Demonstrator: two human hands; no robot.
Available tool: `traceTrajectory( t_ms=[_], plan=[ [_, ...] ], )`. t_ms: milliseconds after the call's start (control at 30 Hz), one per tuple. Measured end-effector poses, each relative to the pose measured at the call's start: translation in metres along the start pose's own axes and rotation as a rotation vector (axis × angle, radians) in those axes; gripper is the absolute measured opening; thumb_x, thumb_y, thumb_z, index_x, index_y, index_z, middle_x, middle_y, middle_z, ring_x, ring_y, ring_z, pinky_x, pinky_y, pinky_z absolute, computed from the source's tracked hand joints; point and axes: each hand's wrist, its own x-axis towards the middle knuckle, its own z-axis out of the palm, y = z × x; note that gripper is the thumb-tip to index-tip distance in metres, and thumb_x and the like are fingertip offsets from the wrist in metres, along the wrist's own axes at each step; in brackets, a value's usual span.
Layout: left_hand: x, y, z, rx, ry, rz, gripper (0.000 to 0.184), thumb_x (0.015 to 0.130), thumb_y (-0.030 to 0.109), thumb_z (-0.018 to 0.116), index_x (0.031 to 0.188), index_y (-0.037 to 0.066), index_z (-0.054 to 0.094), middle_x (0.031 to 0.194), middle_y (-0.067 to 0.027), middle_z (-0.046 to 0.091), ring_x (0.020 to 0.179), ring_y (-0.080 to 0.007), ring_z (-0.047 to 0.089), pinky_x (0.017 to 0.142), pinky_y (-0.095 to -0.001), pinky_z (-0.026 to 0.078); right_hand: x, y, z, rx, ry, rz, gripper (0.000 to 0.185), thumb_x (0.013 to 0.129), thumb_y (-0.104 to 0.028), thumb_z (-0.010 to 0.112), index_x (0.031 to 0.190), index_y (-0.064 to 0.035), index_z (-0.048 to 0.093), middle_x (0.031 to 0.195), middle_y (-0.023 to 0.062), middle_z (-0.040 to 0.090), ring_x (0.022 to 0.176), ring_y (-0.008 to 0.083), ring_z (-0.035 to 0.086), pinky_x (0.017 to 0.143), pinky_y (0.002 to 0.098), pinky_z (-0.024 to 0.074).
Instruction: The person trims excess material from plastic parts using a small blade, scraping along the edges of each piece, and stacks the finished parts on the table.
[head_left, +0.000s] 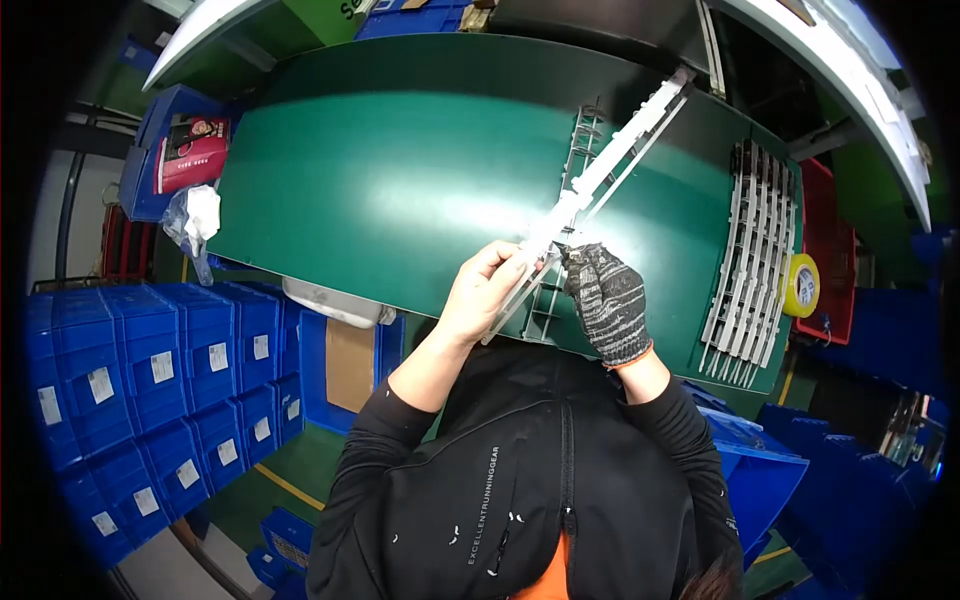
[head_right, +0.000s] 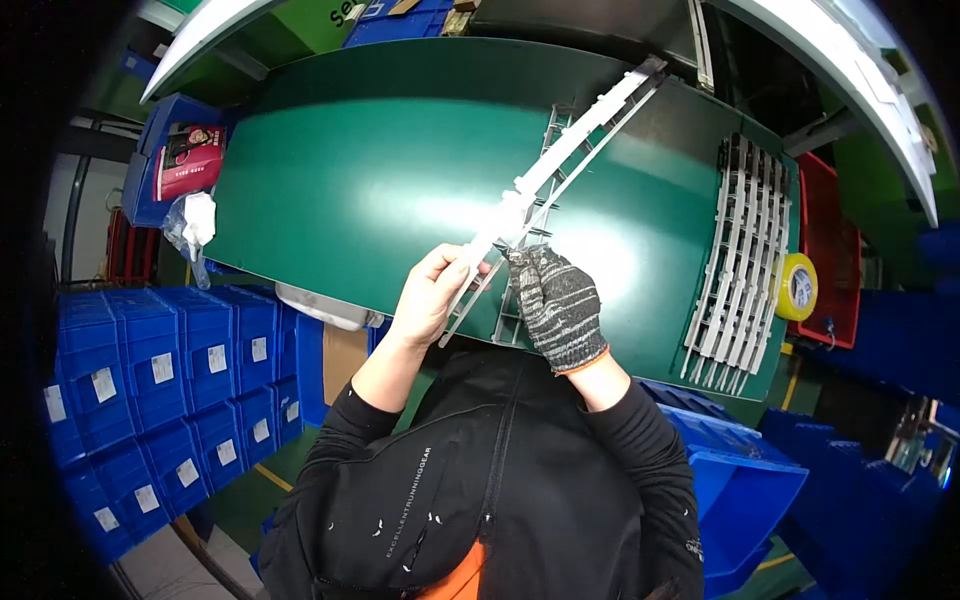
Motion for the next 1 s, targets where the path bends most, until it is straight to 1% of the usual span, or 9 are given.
traceTrajectory(
  t_ms=[233,300,367,433,600,700,800,967,1000],
  plan=[
    [0.002,-0.002,0.009,-0.107,-0.027,-0.014,0.015,0.089,0.015,0.052,0.095,0.003,0.055,0.092,-0.0065,0.059,0.082,-0.0120,0.057,0.073,-0.0266,0.048,-0.006,0.001,-0.001,-0.005,-0.018,0.125,0.018,0.084,-0.018,0.048,0.086,-0.0046,0.060,0.076,0.0123,0.058,0.066,0.0282,0.056,0.060,0.0363,0.0445],
    [0.003,0.000,0.013,0.016,0.010,0.053,0.013,0.089,0.014,0.051,0.092,0.003,0.056,0.090,-0.0042,0.058,0.080,-0.0093,0.054,0.070,-0.0236,0.045,-0.004,-0.002,-0.006,0.381,-0.253,0.301,0.021,0.086,-0.022,0.049,0.083,-0.0040,0.059,0.067,0.0074,0.057,0.059,0.0206,0.055,0.056,0.0332,0.0443],
    [0.005,0.001,0.014,0.275,0.059,0.134,0.013,0.088,0.014,0.052,0.090,0.002,0.056,0.087,-0.0033,0.058,0.077,-0.0089,0.053,0.071,-0.0226,0.043,-0.003,-0.009,-0.023,1.094,-0.499,0.671,0.033,0.086,-0.032,0.054,0.075,-0.0021,0.059,0.059,0.0005,0.053,0.052,0.0095,0.050,0.046,0.0266,0.0397],
    [0.003,-0.002,0.014,0.522,0.122,0.211,0.013,0.088,0.014,0.052,0.088,0.002,0.056,0.085,-0.0025,0.058,0.075,-0.0084,0.052,0.072,-0.0216,0.041,-0.012,-0.018,-0.029,1.326,-0.437,0.439,0.035,0.082,-0.035,0.058,0.072,-0.0017,0.059,0.059,0.0010,0.054,0.050,0.0073,0.048,0.043,0.0211,0.0359],
    [0.002,0.002,0.012,0.088,-0.036,0.011,0.016,0.088,0.017,0.053,0.086,0.002,0.055,0.083,-0.0039,0.058,0.071,-0.0092,0.053,0.064,-0.0236,0.045,-0.008,0.020,-0.034,1.063,0.200,0.730,0.024,0.087,-0.026,0.051,0.084,-0.0030,0.054,0.054,-0.0001,0.048,0.036,0.0061,0.038,0.033,0.0198,0.0287],
    [0.001,-0.001,0.010,-0.159,-0.057,-0.214,0.019,0.087,0.021,0.054,0.083,0.002,0.053,0.084,-0.0077,0.058,0.066,-0.0131,0.054,0.062,-0.0298,0.051,-0.004,0.005,-0.030,0.816,0.279,0.788,0.020,0.085,-0.024,0.055,0.085,-0.0043,0.055,0.055,-0.0003,0.048,0.038,0.0056,0.040,0.035,0.0189,0.0289],
    [0.000,-0.006,0.015,-0.320,-0.229,-0.352,0.020,0.088,0.023,0.053,0.088,0.002,0.052,0.091,-0.0101,0.057,0.067,-0.0148,0.055,0.061,-0.0292,0.051,-0.007,0.005,-0.024,0.899,0.257,0.706,0.016,0.082,-0.019,0.060,0.086,-0.0040,0.057,0.056,-0.0009,0.049,0.041,0.0060,0.042,0.037,0.0201,0.0301],
    [-0.003,0.005,0.031,-0.062,-0.166,-0.198,0.025,0.086,0.014,0.052,0.107,0.000,0.049,0.094,-0.0097,0.058,0.081,-0.0169,0.057,0.067,-0.0272,0.048,-0.007,0.009,-0.030,0.968,0.289,0.670,0.014,0.083,-0.017,0.059,0.083,-0.0035,0.057,0.056,-0.0019,0.048,0.042,0.0053,0.042,0.038,0.0203,0.0303],
    [-0.006,0.011,0.036,0.310,-0.154,0.042,0.030,0.084,0.010,0.053,0.112,0.001,0.048,0.095,-0.0093,0.058,0.082,-0.0167,0.057,0.068,-0.0262,0.047,-0.007,0.010,-0.031,0.964,0.261,0.653,0.013,0.083,-0.016,0.059,0.082,-0.0035,0.057,0.056,-0.0021,0.049,0.043,0.0051,0.042,0.039,0.0202,0.0307]
  ],
)
